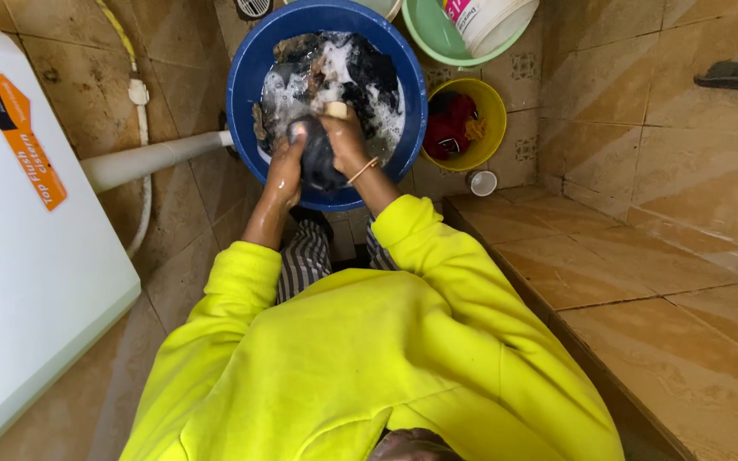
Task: Washing various pieces of clothing by hand in a blue basin using water and a bar of soap.
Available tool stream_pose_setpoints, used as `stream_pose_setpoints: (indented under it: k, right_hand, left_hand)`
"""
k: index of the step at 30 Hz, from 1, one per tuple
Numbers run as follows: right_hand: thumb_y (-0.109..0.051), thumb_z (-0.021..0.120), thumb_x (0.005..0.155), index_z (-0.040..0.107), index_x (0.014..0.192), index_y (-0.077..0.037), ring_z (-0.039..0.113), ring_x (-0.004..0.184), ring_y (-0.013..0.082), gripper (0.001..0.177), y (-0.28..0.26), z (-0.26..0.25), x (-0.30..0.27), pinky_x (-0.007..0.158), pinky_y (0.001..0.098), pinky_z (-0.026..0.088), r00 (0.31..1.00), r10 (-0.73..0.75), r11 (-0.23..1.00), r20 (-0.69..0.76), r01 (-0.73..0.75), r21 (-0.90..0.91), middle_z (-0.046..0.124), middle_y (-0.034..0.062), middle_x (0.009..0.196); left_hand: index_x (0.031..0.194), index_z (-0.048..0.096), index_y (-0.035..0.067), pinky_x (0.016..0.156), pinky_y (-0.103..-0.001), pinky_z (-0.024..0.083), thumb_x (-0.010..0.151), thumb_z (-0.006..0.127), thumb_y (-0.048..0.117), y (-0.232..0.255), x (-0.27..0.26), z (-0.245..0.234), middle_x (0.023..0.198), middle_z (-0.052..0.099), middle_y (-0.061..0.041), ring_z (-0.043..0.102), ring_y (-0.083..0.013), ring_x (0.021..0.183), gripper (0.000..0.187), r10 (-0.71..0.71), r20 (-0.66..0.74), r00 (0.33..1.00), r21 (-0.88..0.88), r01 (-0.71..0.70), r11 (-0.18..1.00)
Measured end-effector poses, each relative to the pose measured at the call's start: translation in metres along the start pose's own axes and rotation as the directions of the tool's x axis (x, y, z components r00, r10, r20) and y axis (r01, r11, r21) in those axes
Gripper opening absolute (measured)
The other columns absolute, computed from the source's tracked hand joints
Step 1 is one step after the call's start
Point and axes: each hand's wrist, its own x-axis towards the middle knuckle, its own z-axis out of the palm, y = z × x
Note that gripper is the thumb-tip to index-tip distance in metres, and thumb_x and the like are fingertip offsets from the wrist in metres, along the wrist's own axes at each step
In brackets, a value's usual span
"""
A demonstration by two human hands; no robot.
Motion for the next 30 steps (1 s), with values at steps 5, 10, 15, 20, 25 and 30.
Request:
stream_pose_setpoints:
  k: [5, 10, 15, 20, 25, 30]
  right_hand:
    - [0.003, 0.067, 0.066, 0.054, 0.12, -0.007, 0.069, 0.085, 0.0264, 0.057, -0.015, 0.07, -0.067, 0.066, 0.0358, 0.061, 0.992, 0.016, 0.986, -0.126, -0.036, -0.163, 0.067, 0.012, 0.101]
    - [-0.01, 0.079, 0.071, 0.05, 0.124, -0.005, 0.064, 0.092, 0.0278, 0.061, -0.016, 0.095, -0.138, 0.071, 0.0388, 0.057, 0.949, -0.281, 0.706, 0.147, 0.308, -0.638, 0.058, 0.0154, 0.109]
    - [-0.042, 0.076, 0.09, 0.061, 0.118, -0.007, 0.064, 0.088, 0.0279, 0.047, -0.074, 0.086, -0.114, 0.07, 0.0418, 0.058, 0.965, -0.208, 0.403, -0.162, -0.066, -0.913, 0.057, 0.0195, 0.115]
    - [-0.044, 0.076, 0.085, 0.069, 0.099, -0.009, 0.071, 0.085, 0.0299, 0.038, -0.04, 0.039, -0.057, 0.075, 0.0429, 0.057, 0.949, -0.265, 0.424, -0.173, -0.046, -0.904, 0.073, 0.017, 0.098]
    - [-0.038, 0.077, 0.075, 0.066, 0.107, -0.01, 0.07, 0.084, 0.0338, 0.044, -0.034, 0.085, -0.137, 0.075, 0.0466, 0.056, 0.953, -0.275, 0.328, 0.127, 0.217, -0.92, 0.072, 0.0181, 0.096]
    - [-0.042, 0.08, 0.086, 0.063, 0.11, -0.007, 0.066, 0.081, 0.036, 0.046, -0.075, 0.1, -0.132, 0.066, 0.0489, 0.055, 0.943, -0.311, 0.348, -0.116, -0.001, -0.937, 0.063, 0.0237, 0.1]
  left_hand:
    - [0.127, 0.058, 0.008, 0.083, -0.039, 0.058, 0.101, 0.056, 0.044, 0.037, -0.014, 0.02, 0.117, 0.067, -0.012, 0.067, -0.0234, 0.1, 0.045, 0.013, -0.25, 0.968, 0.014, -0.01, 1.0]
    - [0.12, 0.063, 0.003, 0.082, -0.042, 0.058, 0.101, 0.055, 0.037, -0.032, 0.008, -0.019, 0.11, 0.069, -0.015, 0.068, -0.0269, 0.094, 0.04, -0.085, -0.123, 0.989, -0.237, 0.054, 0.97]
    - [0.113, 0.068, -0.001, 0.08, -0.045, 0.058, 0.102, 0.055, 0.031, -0.111, 0.045, -0.07, 0.103, 0.071, -0.018, 0.07, -0.0302, 0.088, 0.036, -0.134, 0.025, 0.991, -0.46, 0.13, 0.878]
    - [0.113, 0.066, 0.0, 0.092, -0.047, 0.061, 0.094, 0.052, 0.021, -0.081, 0.018, -0.024, 0.11, 0.073, -0.017, 0.073, -0.0316, 0.097, 0.032, -0.178, -0.034, 0.983, -0.504, 0.137, 0.852]
    - [0.103, 0.064, 0.003, 0.085, -0.046, 0.059, 0.092, 0.049, 0.039, -0.023, -0.008, -0.013, 0.101, 0.072, -0.018, 0.072, -0.0342, 0.09, 0.041, -0.158, 0.192, 0.969, -0.6, 0.243, 0.762]
    - [0.105, 0.068, -0.001, 0.076, -0.047, 0.06, 0.099, 0.059, 0.031, -0.081, 0.026, -0.055, 0.094, 0.072, -0.019, 0.07, -0.0337, 0.079, 0.034, -0.101, 0.111, 0.989, -0.596, 0.148, 0.789]
